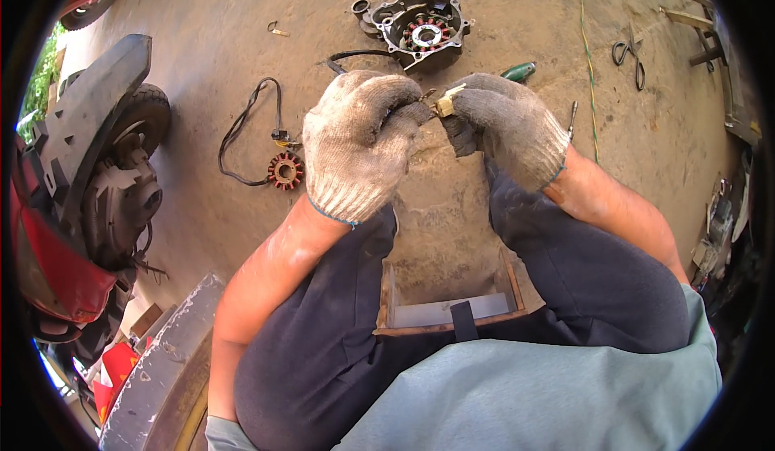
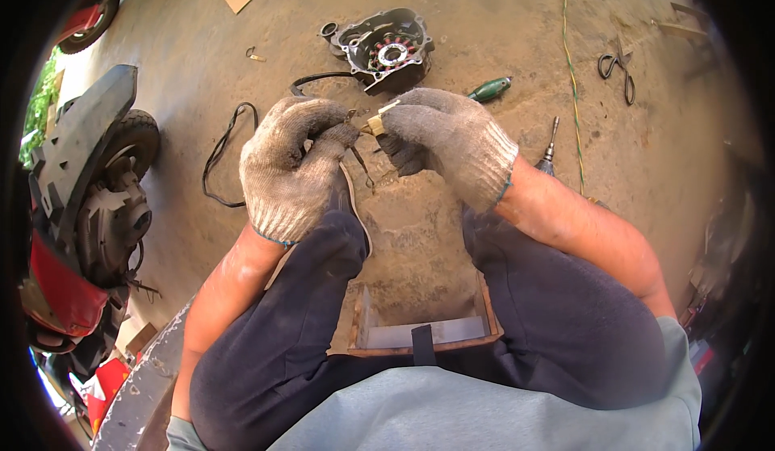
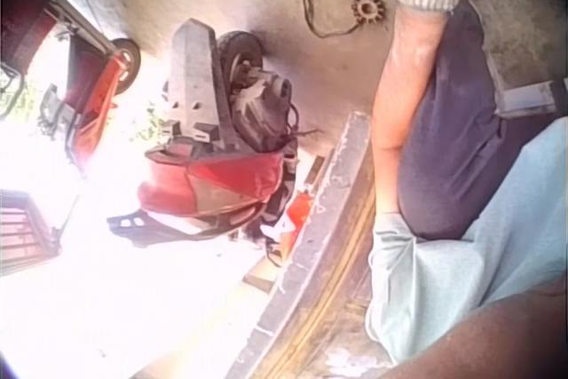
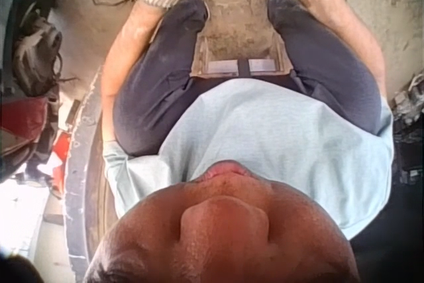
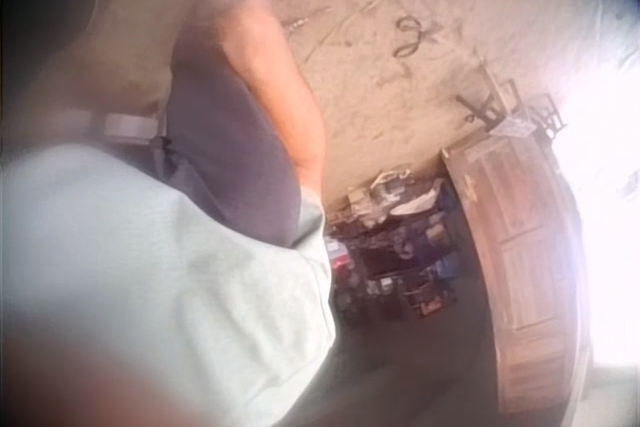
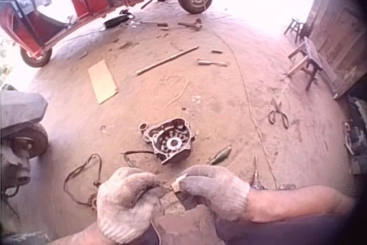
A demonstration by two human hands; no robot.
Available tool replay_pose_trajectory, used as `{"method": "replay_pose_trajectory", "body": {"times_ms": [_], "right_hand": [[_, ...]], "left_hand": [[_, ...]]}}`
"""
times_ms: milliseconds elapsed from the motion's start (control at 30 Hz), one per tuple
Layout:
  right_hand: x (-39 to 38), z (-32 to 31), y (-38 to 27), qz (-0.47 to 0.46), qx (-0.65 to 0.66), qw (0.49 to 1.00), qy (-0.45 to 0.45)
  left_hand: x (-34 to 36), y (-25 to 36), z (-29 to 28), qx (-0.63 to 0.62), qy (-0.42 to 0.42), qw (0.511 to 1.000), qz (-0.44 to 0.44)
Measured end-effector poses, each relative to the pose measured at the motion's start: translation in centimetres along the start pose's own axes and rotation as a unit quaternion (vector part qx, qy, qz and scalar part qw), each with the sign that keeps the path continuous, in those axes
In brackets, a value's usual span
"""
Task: The person holds an engine component with gloved hands and cleans out the interior of a small mechanical part using a tool. The person then picks up a wire and works on its connector, scraping the interior with the tool before standing up and reaching toward the engine of a red tricycle.
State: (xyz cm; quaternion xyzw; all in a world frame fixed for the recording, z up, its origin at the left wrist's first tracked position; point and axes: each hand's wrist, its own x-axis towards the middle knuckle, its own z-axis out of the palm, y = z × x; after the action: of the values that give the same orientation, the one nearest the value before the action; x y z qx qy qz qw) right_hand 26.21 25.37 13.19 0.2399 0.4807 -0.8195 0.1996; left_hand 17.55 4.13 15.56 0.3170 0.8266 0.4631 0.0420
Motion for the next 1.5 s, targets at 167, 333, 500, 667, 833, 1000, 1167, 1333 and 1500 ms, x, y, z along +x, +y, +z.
{"method": "replay_pose_trajectory", "body": {"times_ms": [167, 333, 500, 667, 833, 1000, 1167, 1333, 1500], "right_hand": [[0.1, -0.5, 1.3, 0.004, 0.079, 0.996, -0.039], [0.0, 0.4, 0.8, 0.007, 0.112, 0.992, -0.06], [-1.4, 1.6, 0.2, 0.003, 0.121, 0.993, -0.001], [0.1, 0.9, 1.2, 0.026, 0.148, 0.989, -0.01], [0.5, -0.1, 2.2, 0.034, 0.168, 0.985, -0.009], [0.3, 0.0, 2.2, 0.037, 0.177, 0.983, 0.007], [0.3, 0.2, 1.9, -0.022, 0.108, 0.994, -0.013], [0.2, 0.7, 1.8, -0.033, 0.038, 0.999, 0.021], [-0.1, 1.2, 1.5, -0.041, -0.032, 0.997, 0.06]], "left_hand": [[0.2, -0.2, 0.0, 0.105, -0.013, 0.991, 0.079], [-0.2, 0.3, 0.2, -0.014, -0.015, 0.999, -0.028], [0.0, -0.1, 0.0, -0.021, -0.057, 0.997, 0.043], [0.2, -0.7, 0.3, 0.017, 0.007, 0.996, 0.084], [0.3, -1.2, 0.4, 0.115, -0.007, 0.982, 0.148], [0.2, -0.5, 0.1, 0.143, -0.044, 0.981, 0.12], [0.2, 0.6, -0.9, 0.049, -0.117, 0.991, -0.051], [0.7, 0.3, -1.0, 0.031, -0.178, 0.976, -0.123], [0.9, 0.1, -0.7, -0.002, -0.205, 0.96, -0.19]]}}
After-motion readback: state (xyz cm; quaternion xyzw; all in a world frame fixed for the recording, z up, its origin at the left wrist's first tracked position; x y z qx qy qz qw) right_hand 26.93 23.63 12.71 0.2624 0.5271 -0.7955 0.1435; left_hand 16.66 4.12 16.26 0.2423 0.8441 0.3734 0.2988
